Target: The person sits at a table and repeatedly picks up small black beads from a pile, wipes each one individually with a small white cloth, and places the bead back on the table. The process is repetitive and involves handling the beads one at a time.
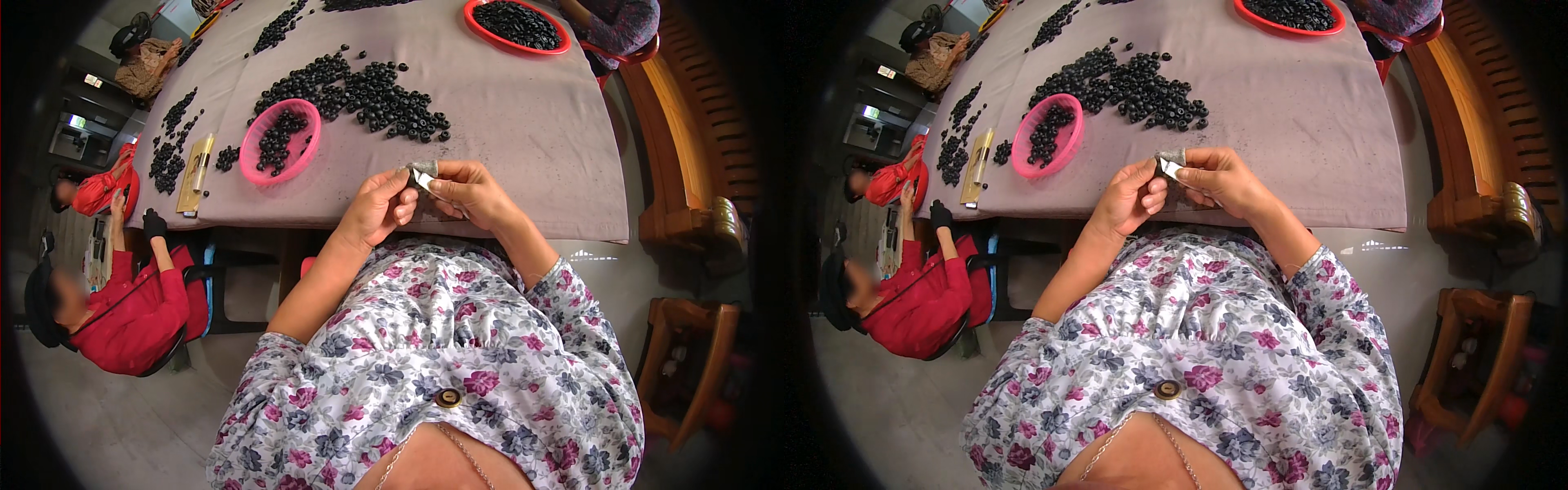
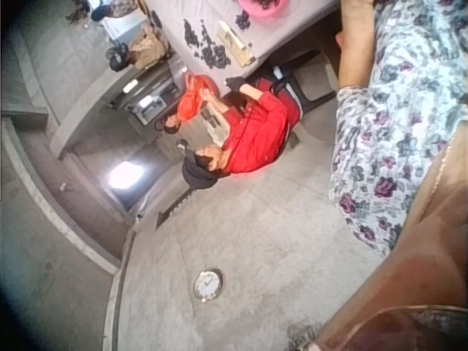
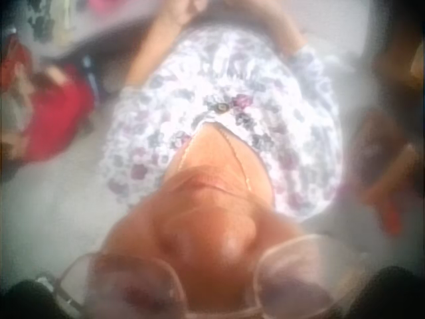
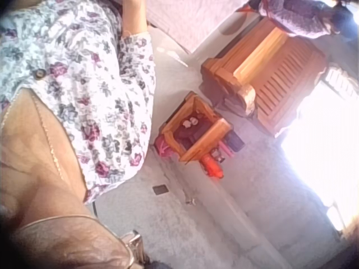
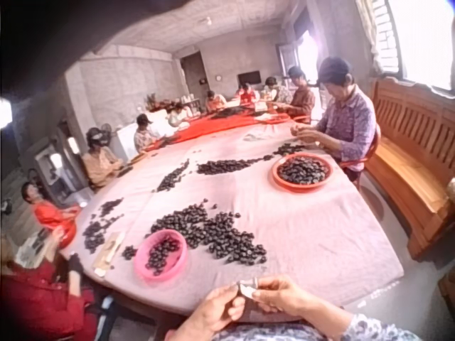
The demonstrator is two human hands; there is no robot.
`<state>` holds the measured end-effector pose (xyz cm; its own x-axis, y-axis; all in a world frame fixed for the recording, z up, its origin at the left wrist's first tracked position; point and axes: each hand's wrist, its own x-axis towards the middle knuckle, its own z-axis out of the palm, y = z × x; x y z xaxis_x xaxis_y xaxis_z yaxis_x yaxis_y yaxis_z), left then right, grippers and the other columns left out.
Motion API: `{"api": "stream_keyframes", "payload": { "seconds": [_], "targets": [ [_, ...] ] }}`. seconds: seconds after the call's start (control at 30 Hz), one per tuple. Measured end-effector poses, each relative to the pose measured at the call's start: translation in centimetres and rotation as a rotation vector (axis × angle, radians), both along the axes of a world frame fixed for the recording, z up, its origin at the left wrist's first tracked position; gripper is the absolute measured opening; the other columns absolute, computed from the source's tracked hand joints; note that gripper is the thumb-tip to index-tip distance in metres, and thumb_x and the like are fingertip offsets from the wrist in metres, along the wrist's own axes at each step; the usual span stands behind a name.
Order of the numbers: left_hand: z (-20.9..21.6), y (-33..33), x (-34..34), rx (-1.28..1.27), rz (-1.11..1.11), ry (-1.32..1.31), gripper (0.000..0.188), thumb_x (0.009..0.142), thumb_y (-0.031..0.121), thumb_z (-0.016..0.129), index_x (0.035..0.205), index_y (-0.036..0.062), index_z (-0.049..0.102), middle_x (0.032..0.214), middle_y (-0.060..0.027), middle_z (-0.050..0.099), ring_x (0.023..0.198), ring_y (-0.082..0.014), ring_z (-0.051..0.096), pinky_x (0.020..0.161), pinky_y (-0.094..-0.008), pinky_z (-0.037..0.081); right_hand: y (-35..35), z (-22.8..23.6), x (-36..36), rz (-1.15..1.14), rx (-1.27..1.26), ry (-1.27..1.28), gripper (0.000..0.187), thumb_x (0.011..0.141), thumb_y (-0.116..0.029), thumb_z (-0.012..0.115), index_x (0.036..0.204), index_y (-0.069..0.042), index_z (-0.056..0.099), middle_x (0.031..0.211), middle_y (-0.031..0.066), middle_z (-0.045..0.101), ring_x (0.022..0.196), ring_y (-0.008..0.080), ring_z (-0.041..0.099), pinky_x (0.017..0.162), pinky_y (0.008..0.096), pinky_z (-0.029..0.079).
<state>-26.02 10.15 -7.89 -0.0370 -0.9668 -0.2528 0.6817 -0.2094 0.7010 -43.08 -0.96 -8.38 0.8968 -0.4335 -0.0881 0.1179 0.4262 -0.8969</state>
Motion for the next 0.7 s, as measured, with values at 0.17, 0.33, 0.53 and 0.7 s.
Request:
{"api": "stream_keyframes", "payload": {
  "seconds": [0.17,0.33,0.53,0.7],
  "targets": [
    [-0.03,-0.14,0.05,0.011,0.004,0.025,0.021,0.097,0.027,0.055,0.1,0.0064,0.058,0.069,0.0021,0.052,0.053,-0.007,0.047,0.047,-0.0204,0.038,-0.28,0.07,-0.09,0.035,0.012,-0.046,0.032,0.091,-0.008,0.059,0.122,0.001,0.059,0.077,0.0004,0.06,0.055,0.0046,0.048,0.046,0.0182,0.037],
    [-0.37,-0.2,0.43,-0.004,0.015,0.05,0.022,0.097,0.027,0.055,0.098,0.0064,0.059,0.068,0.0026,0.051,0.053,-0.0069,0.047,0.048,-0.0206,0.038,0.08,0.91,-0.29,0.068,-0.119,-0.03,0.038,0.091,-0.006,0.06,0.128,0.001,0.054,0.082,0.0008,0.063,0.057,0.0046,0.051,0.045,0.017,0.038],
    [-0.32,-0.13,0.31,0.001,0.019,0.042,0.021,0.097,0.028,0.056,0.097,0.0071,0.06,0.068,0.0027,0.051,0.053,-0.0069,0.047,0.047,-0.0206,0.038,0.02,0.68,-0.26,0.084,-0.077,-0.079,0.038,0.091,-0.006,0.06,0.127,0.001,0.054,0.081,0.0005,0.063,0.057,0.0045,0.051,0.045,0.0167,0.038],
    [-0.56,-0.12,0.36,-0.013,0.007,0.019,0.021,0.097,0.028,0.056,0.098,0.0074,0.06,0.069,0.0027,0.052,0.052,-0.0067,0.047,0.047,-0.02,0.038,0.08,0.72,-0.19,0.064,-0.074,-0.063,0.035,0.091,-0.007,0.06,0.125,0.001,0.056,0.078,-0.0007,0.062,0.056,0.004,0.051,0.045,0.0163,0.037]
  ]
}}
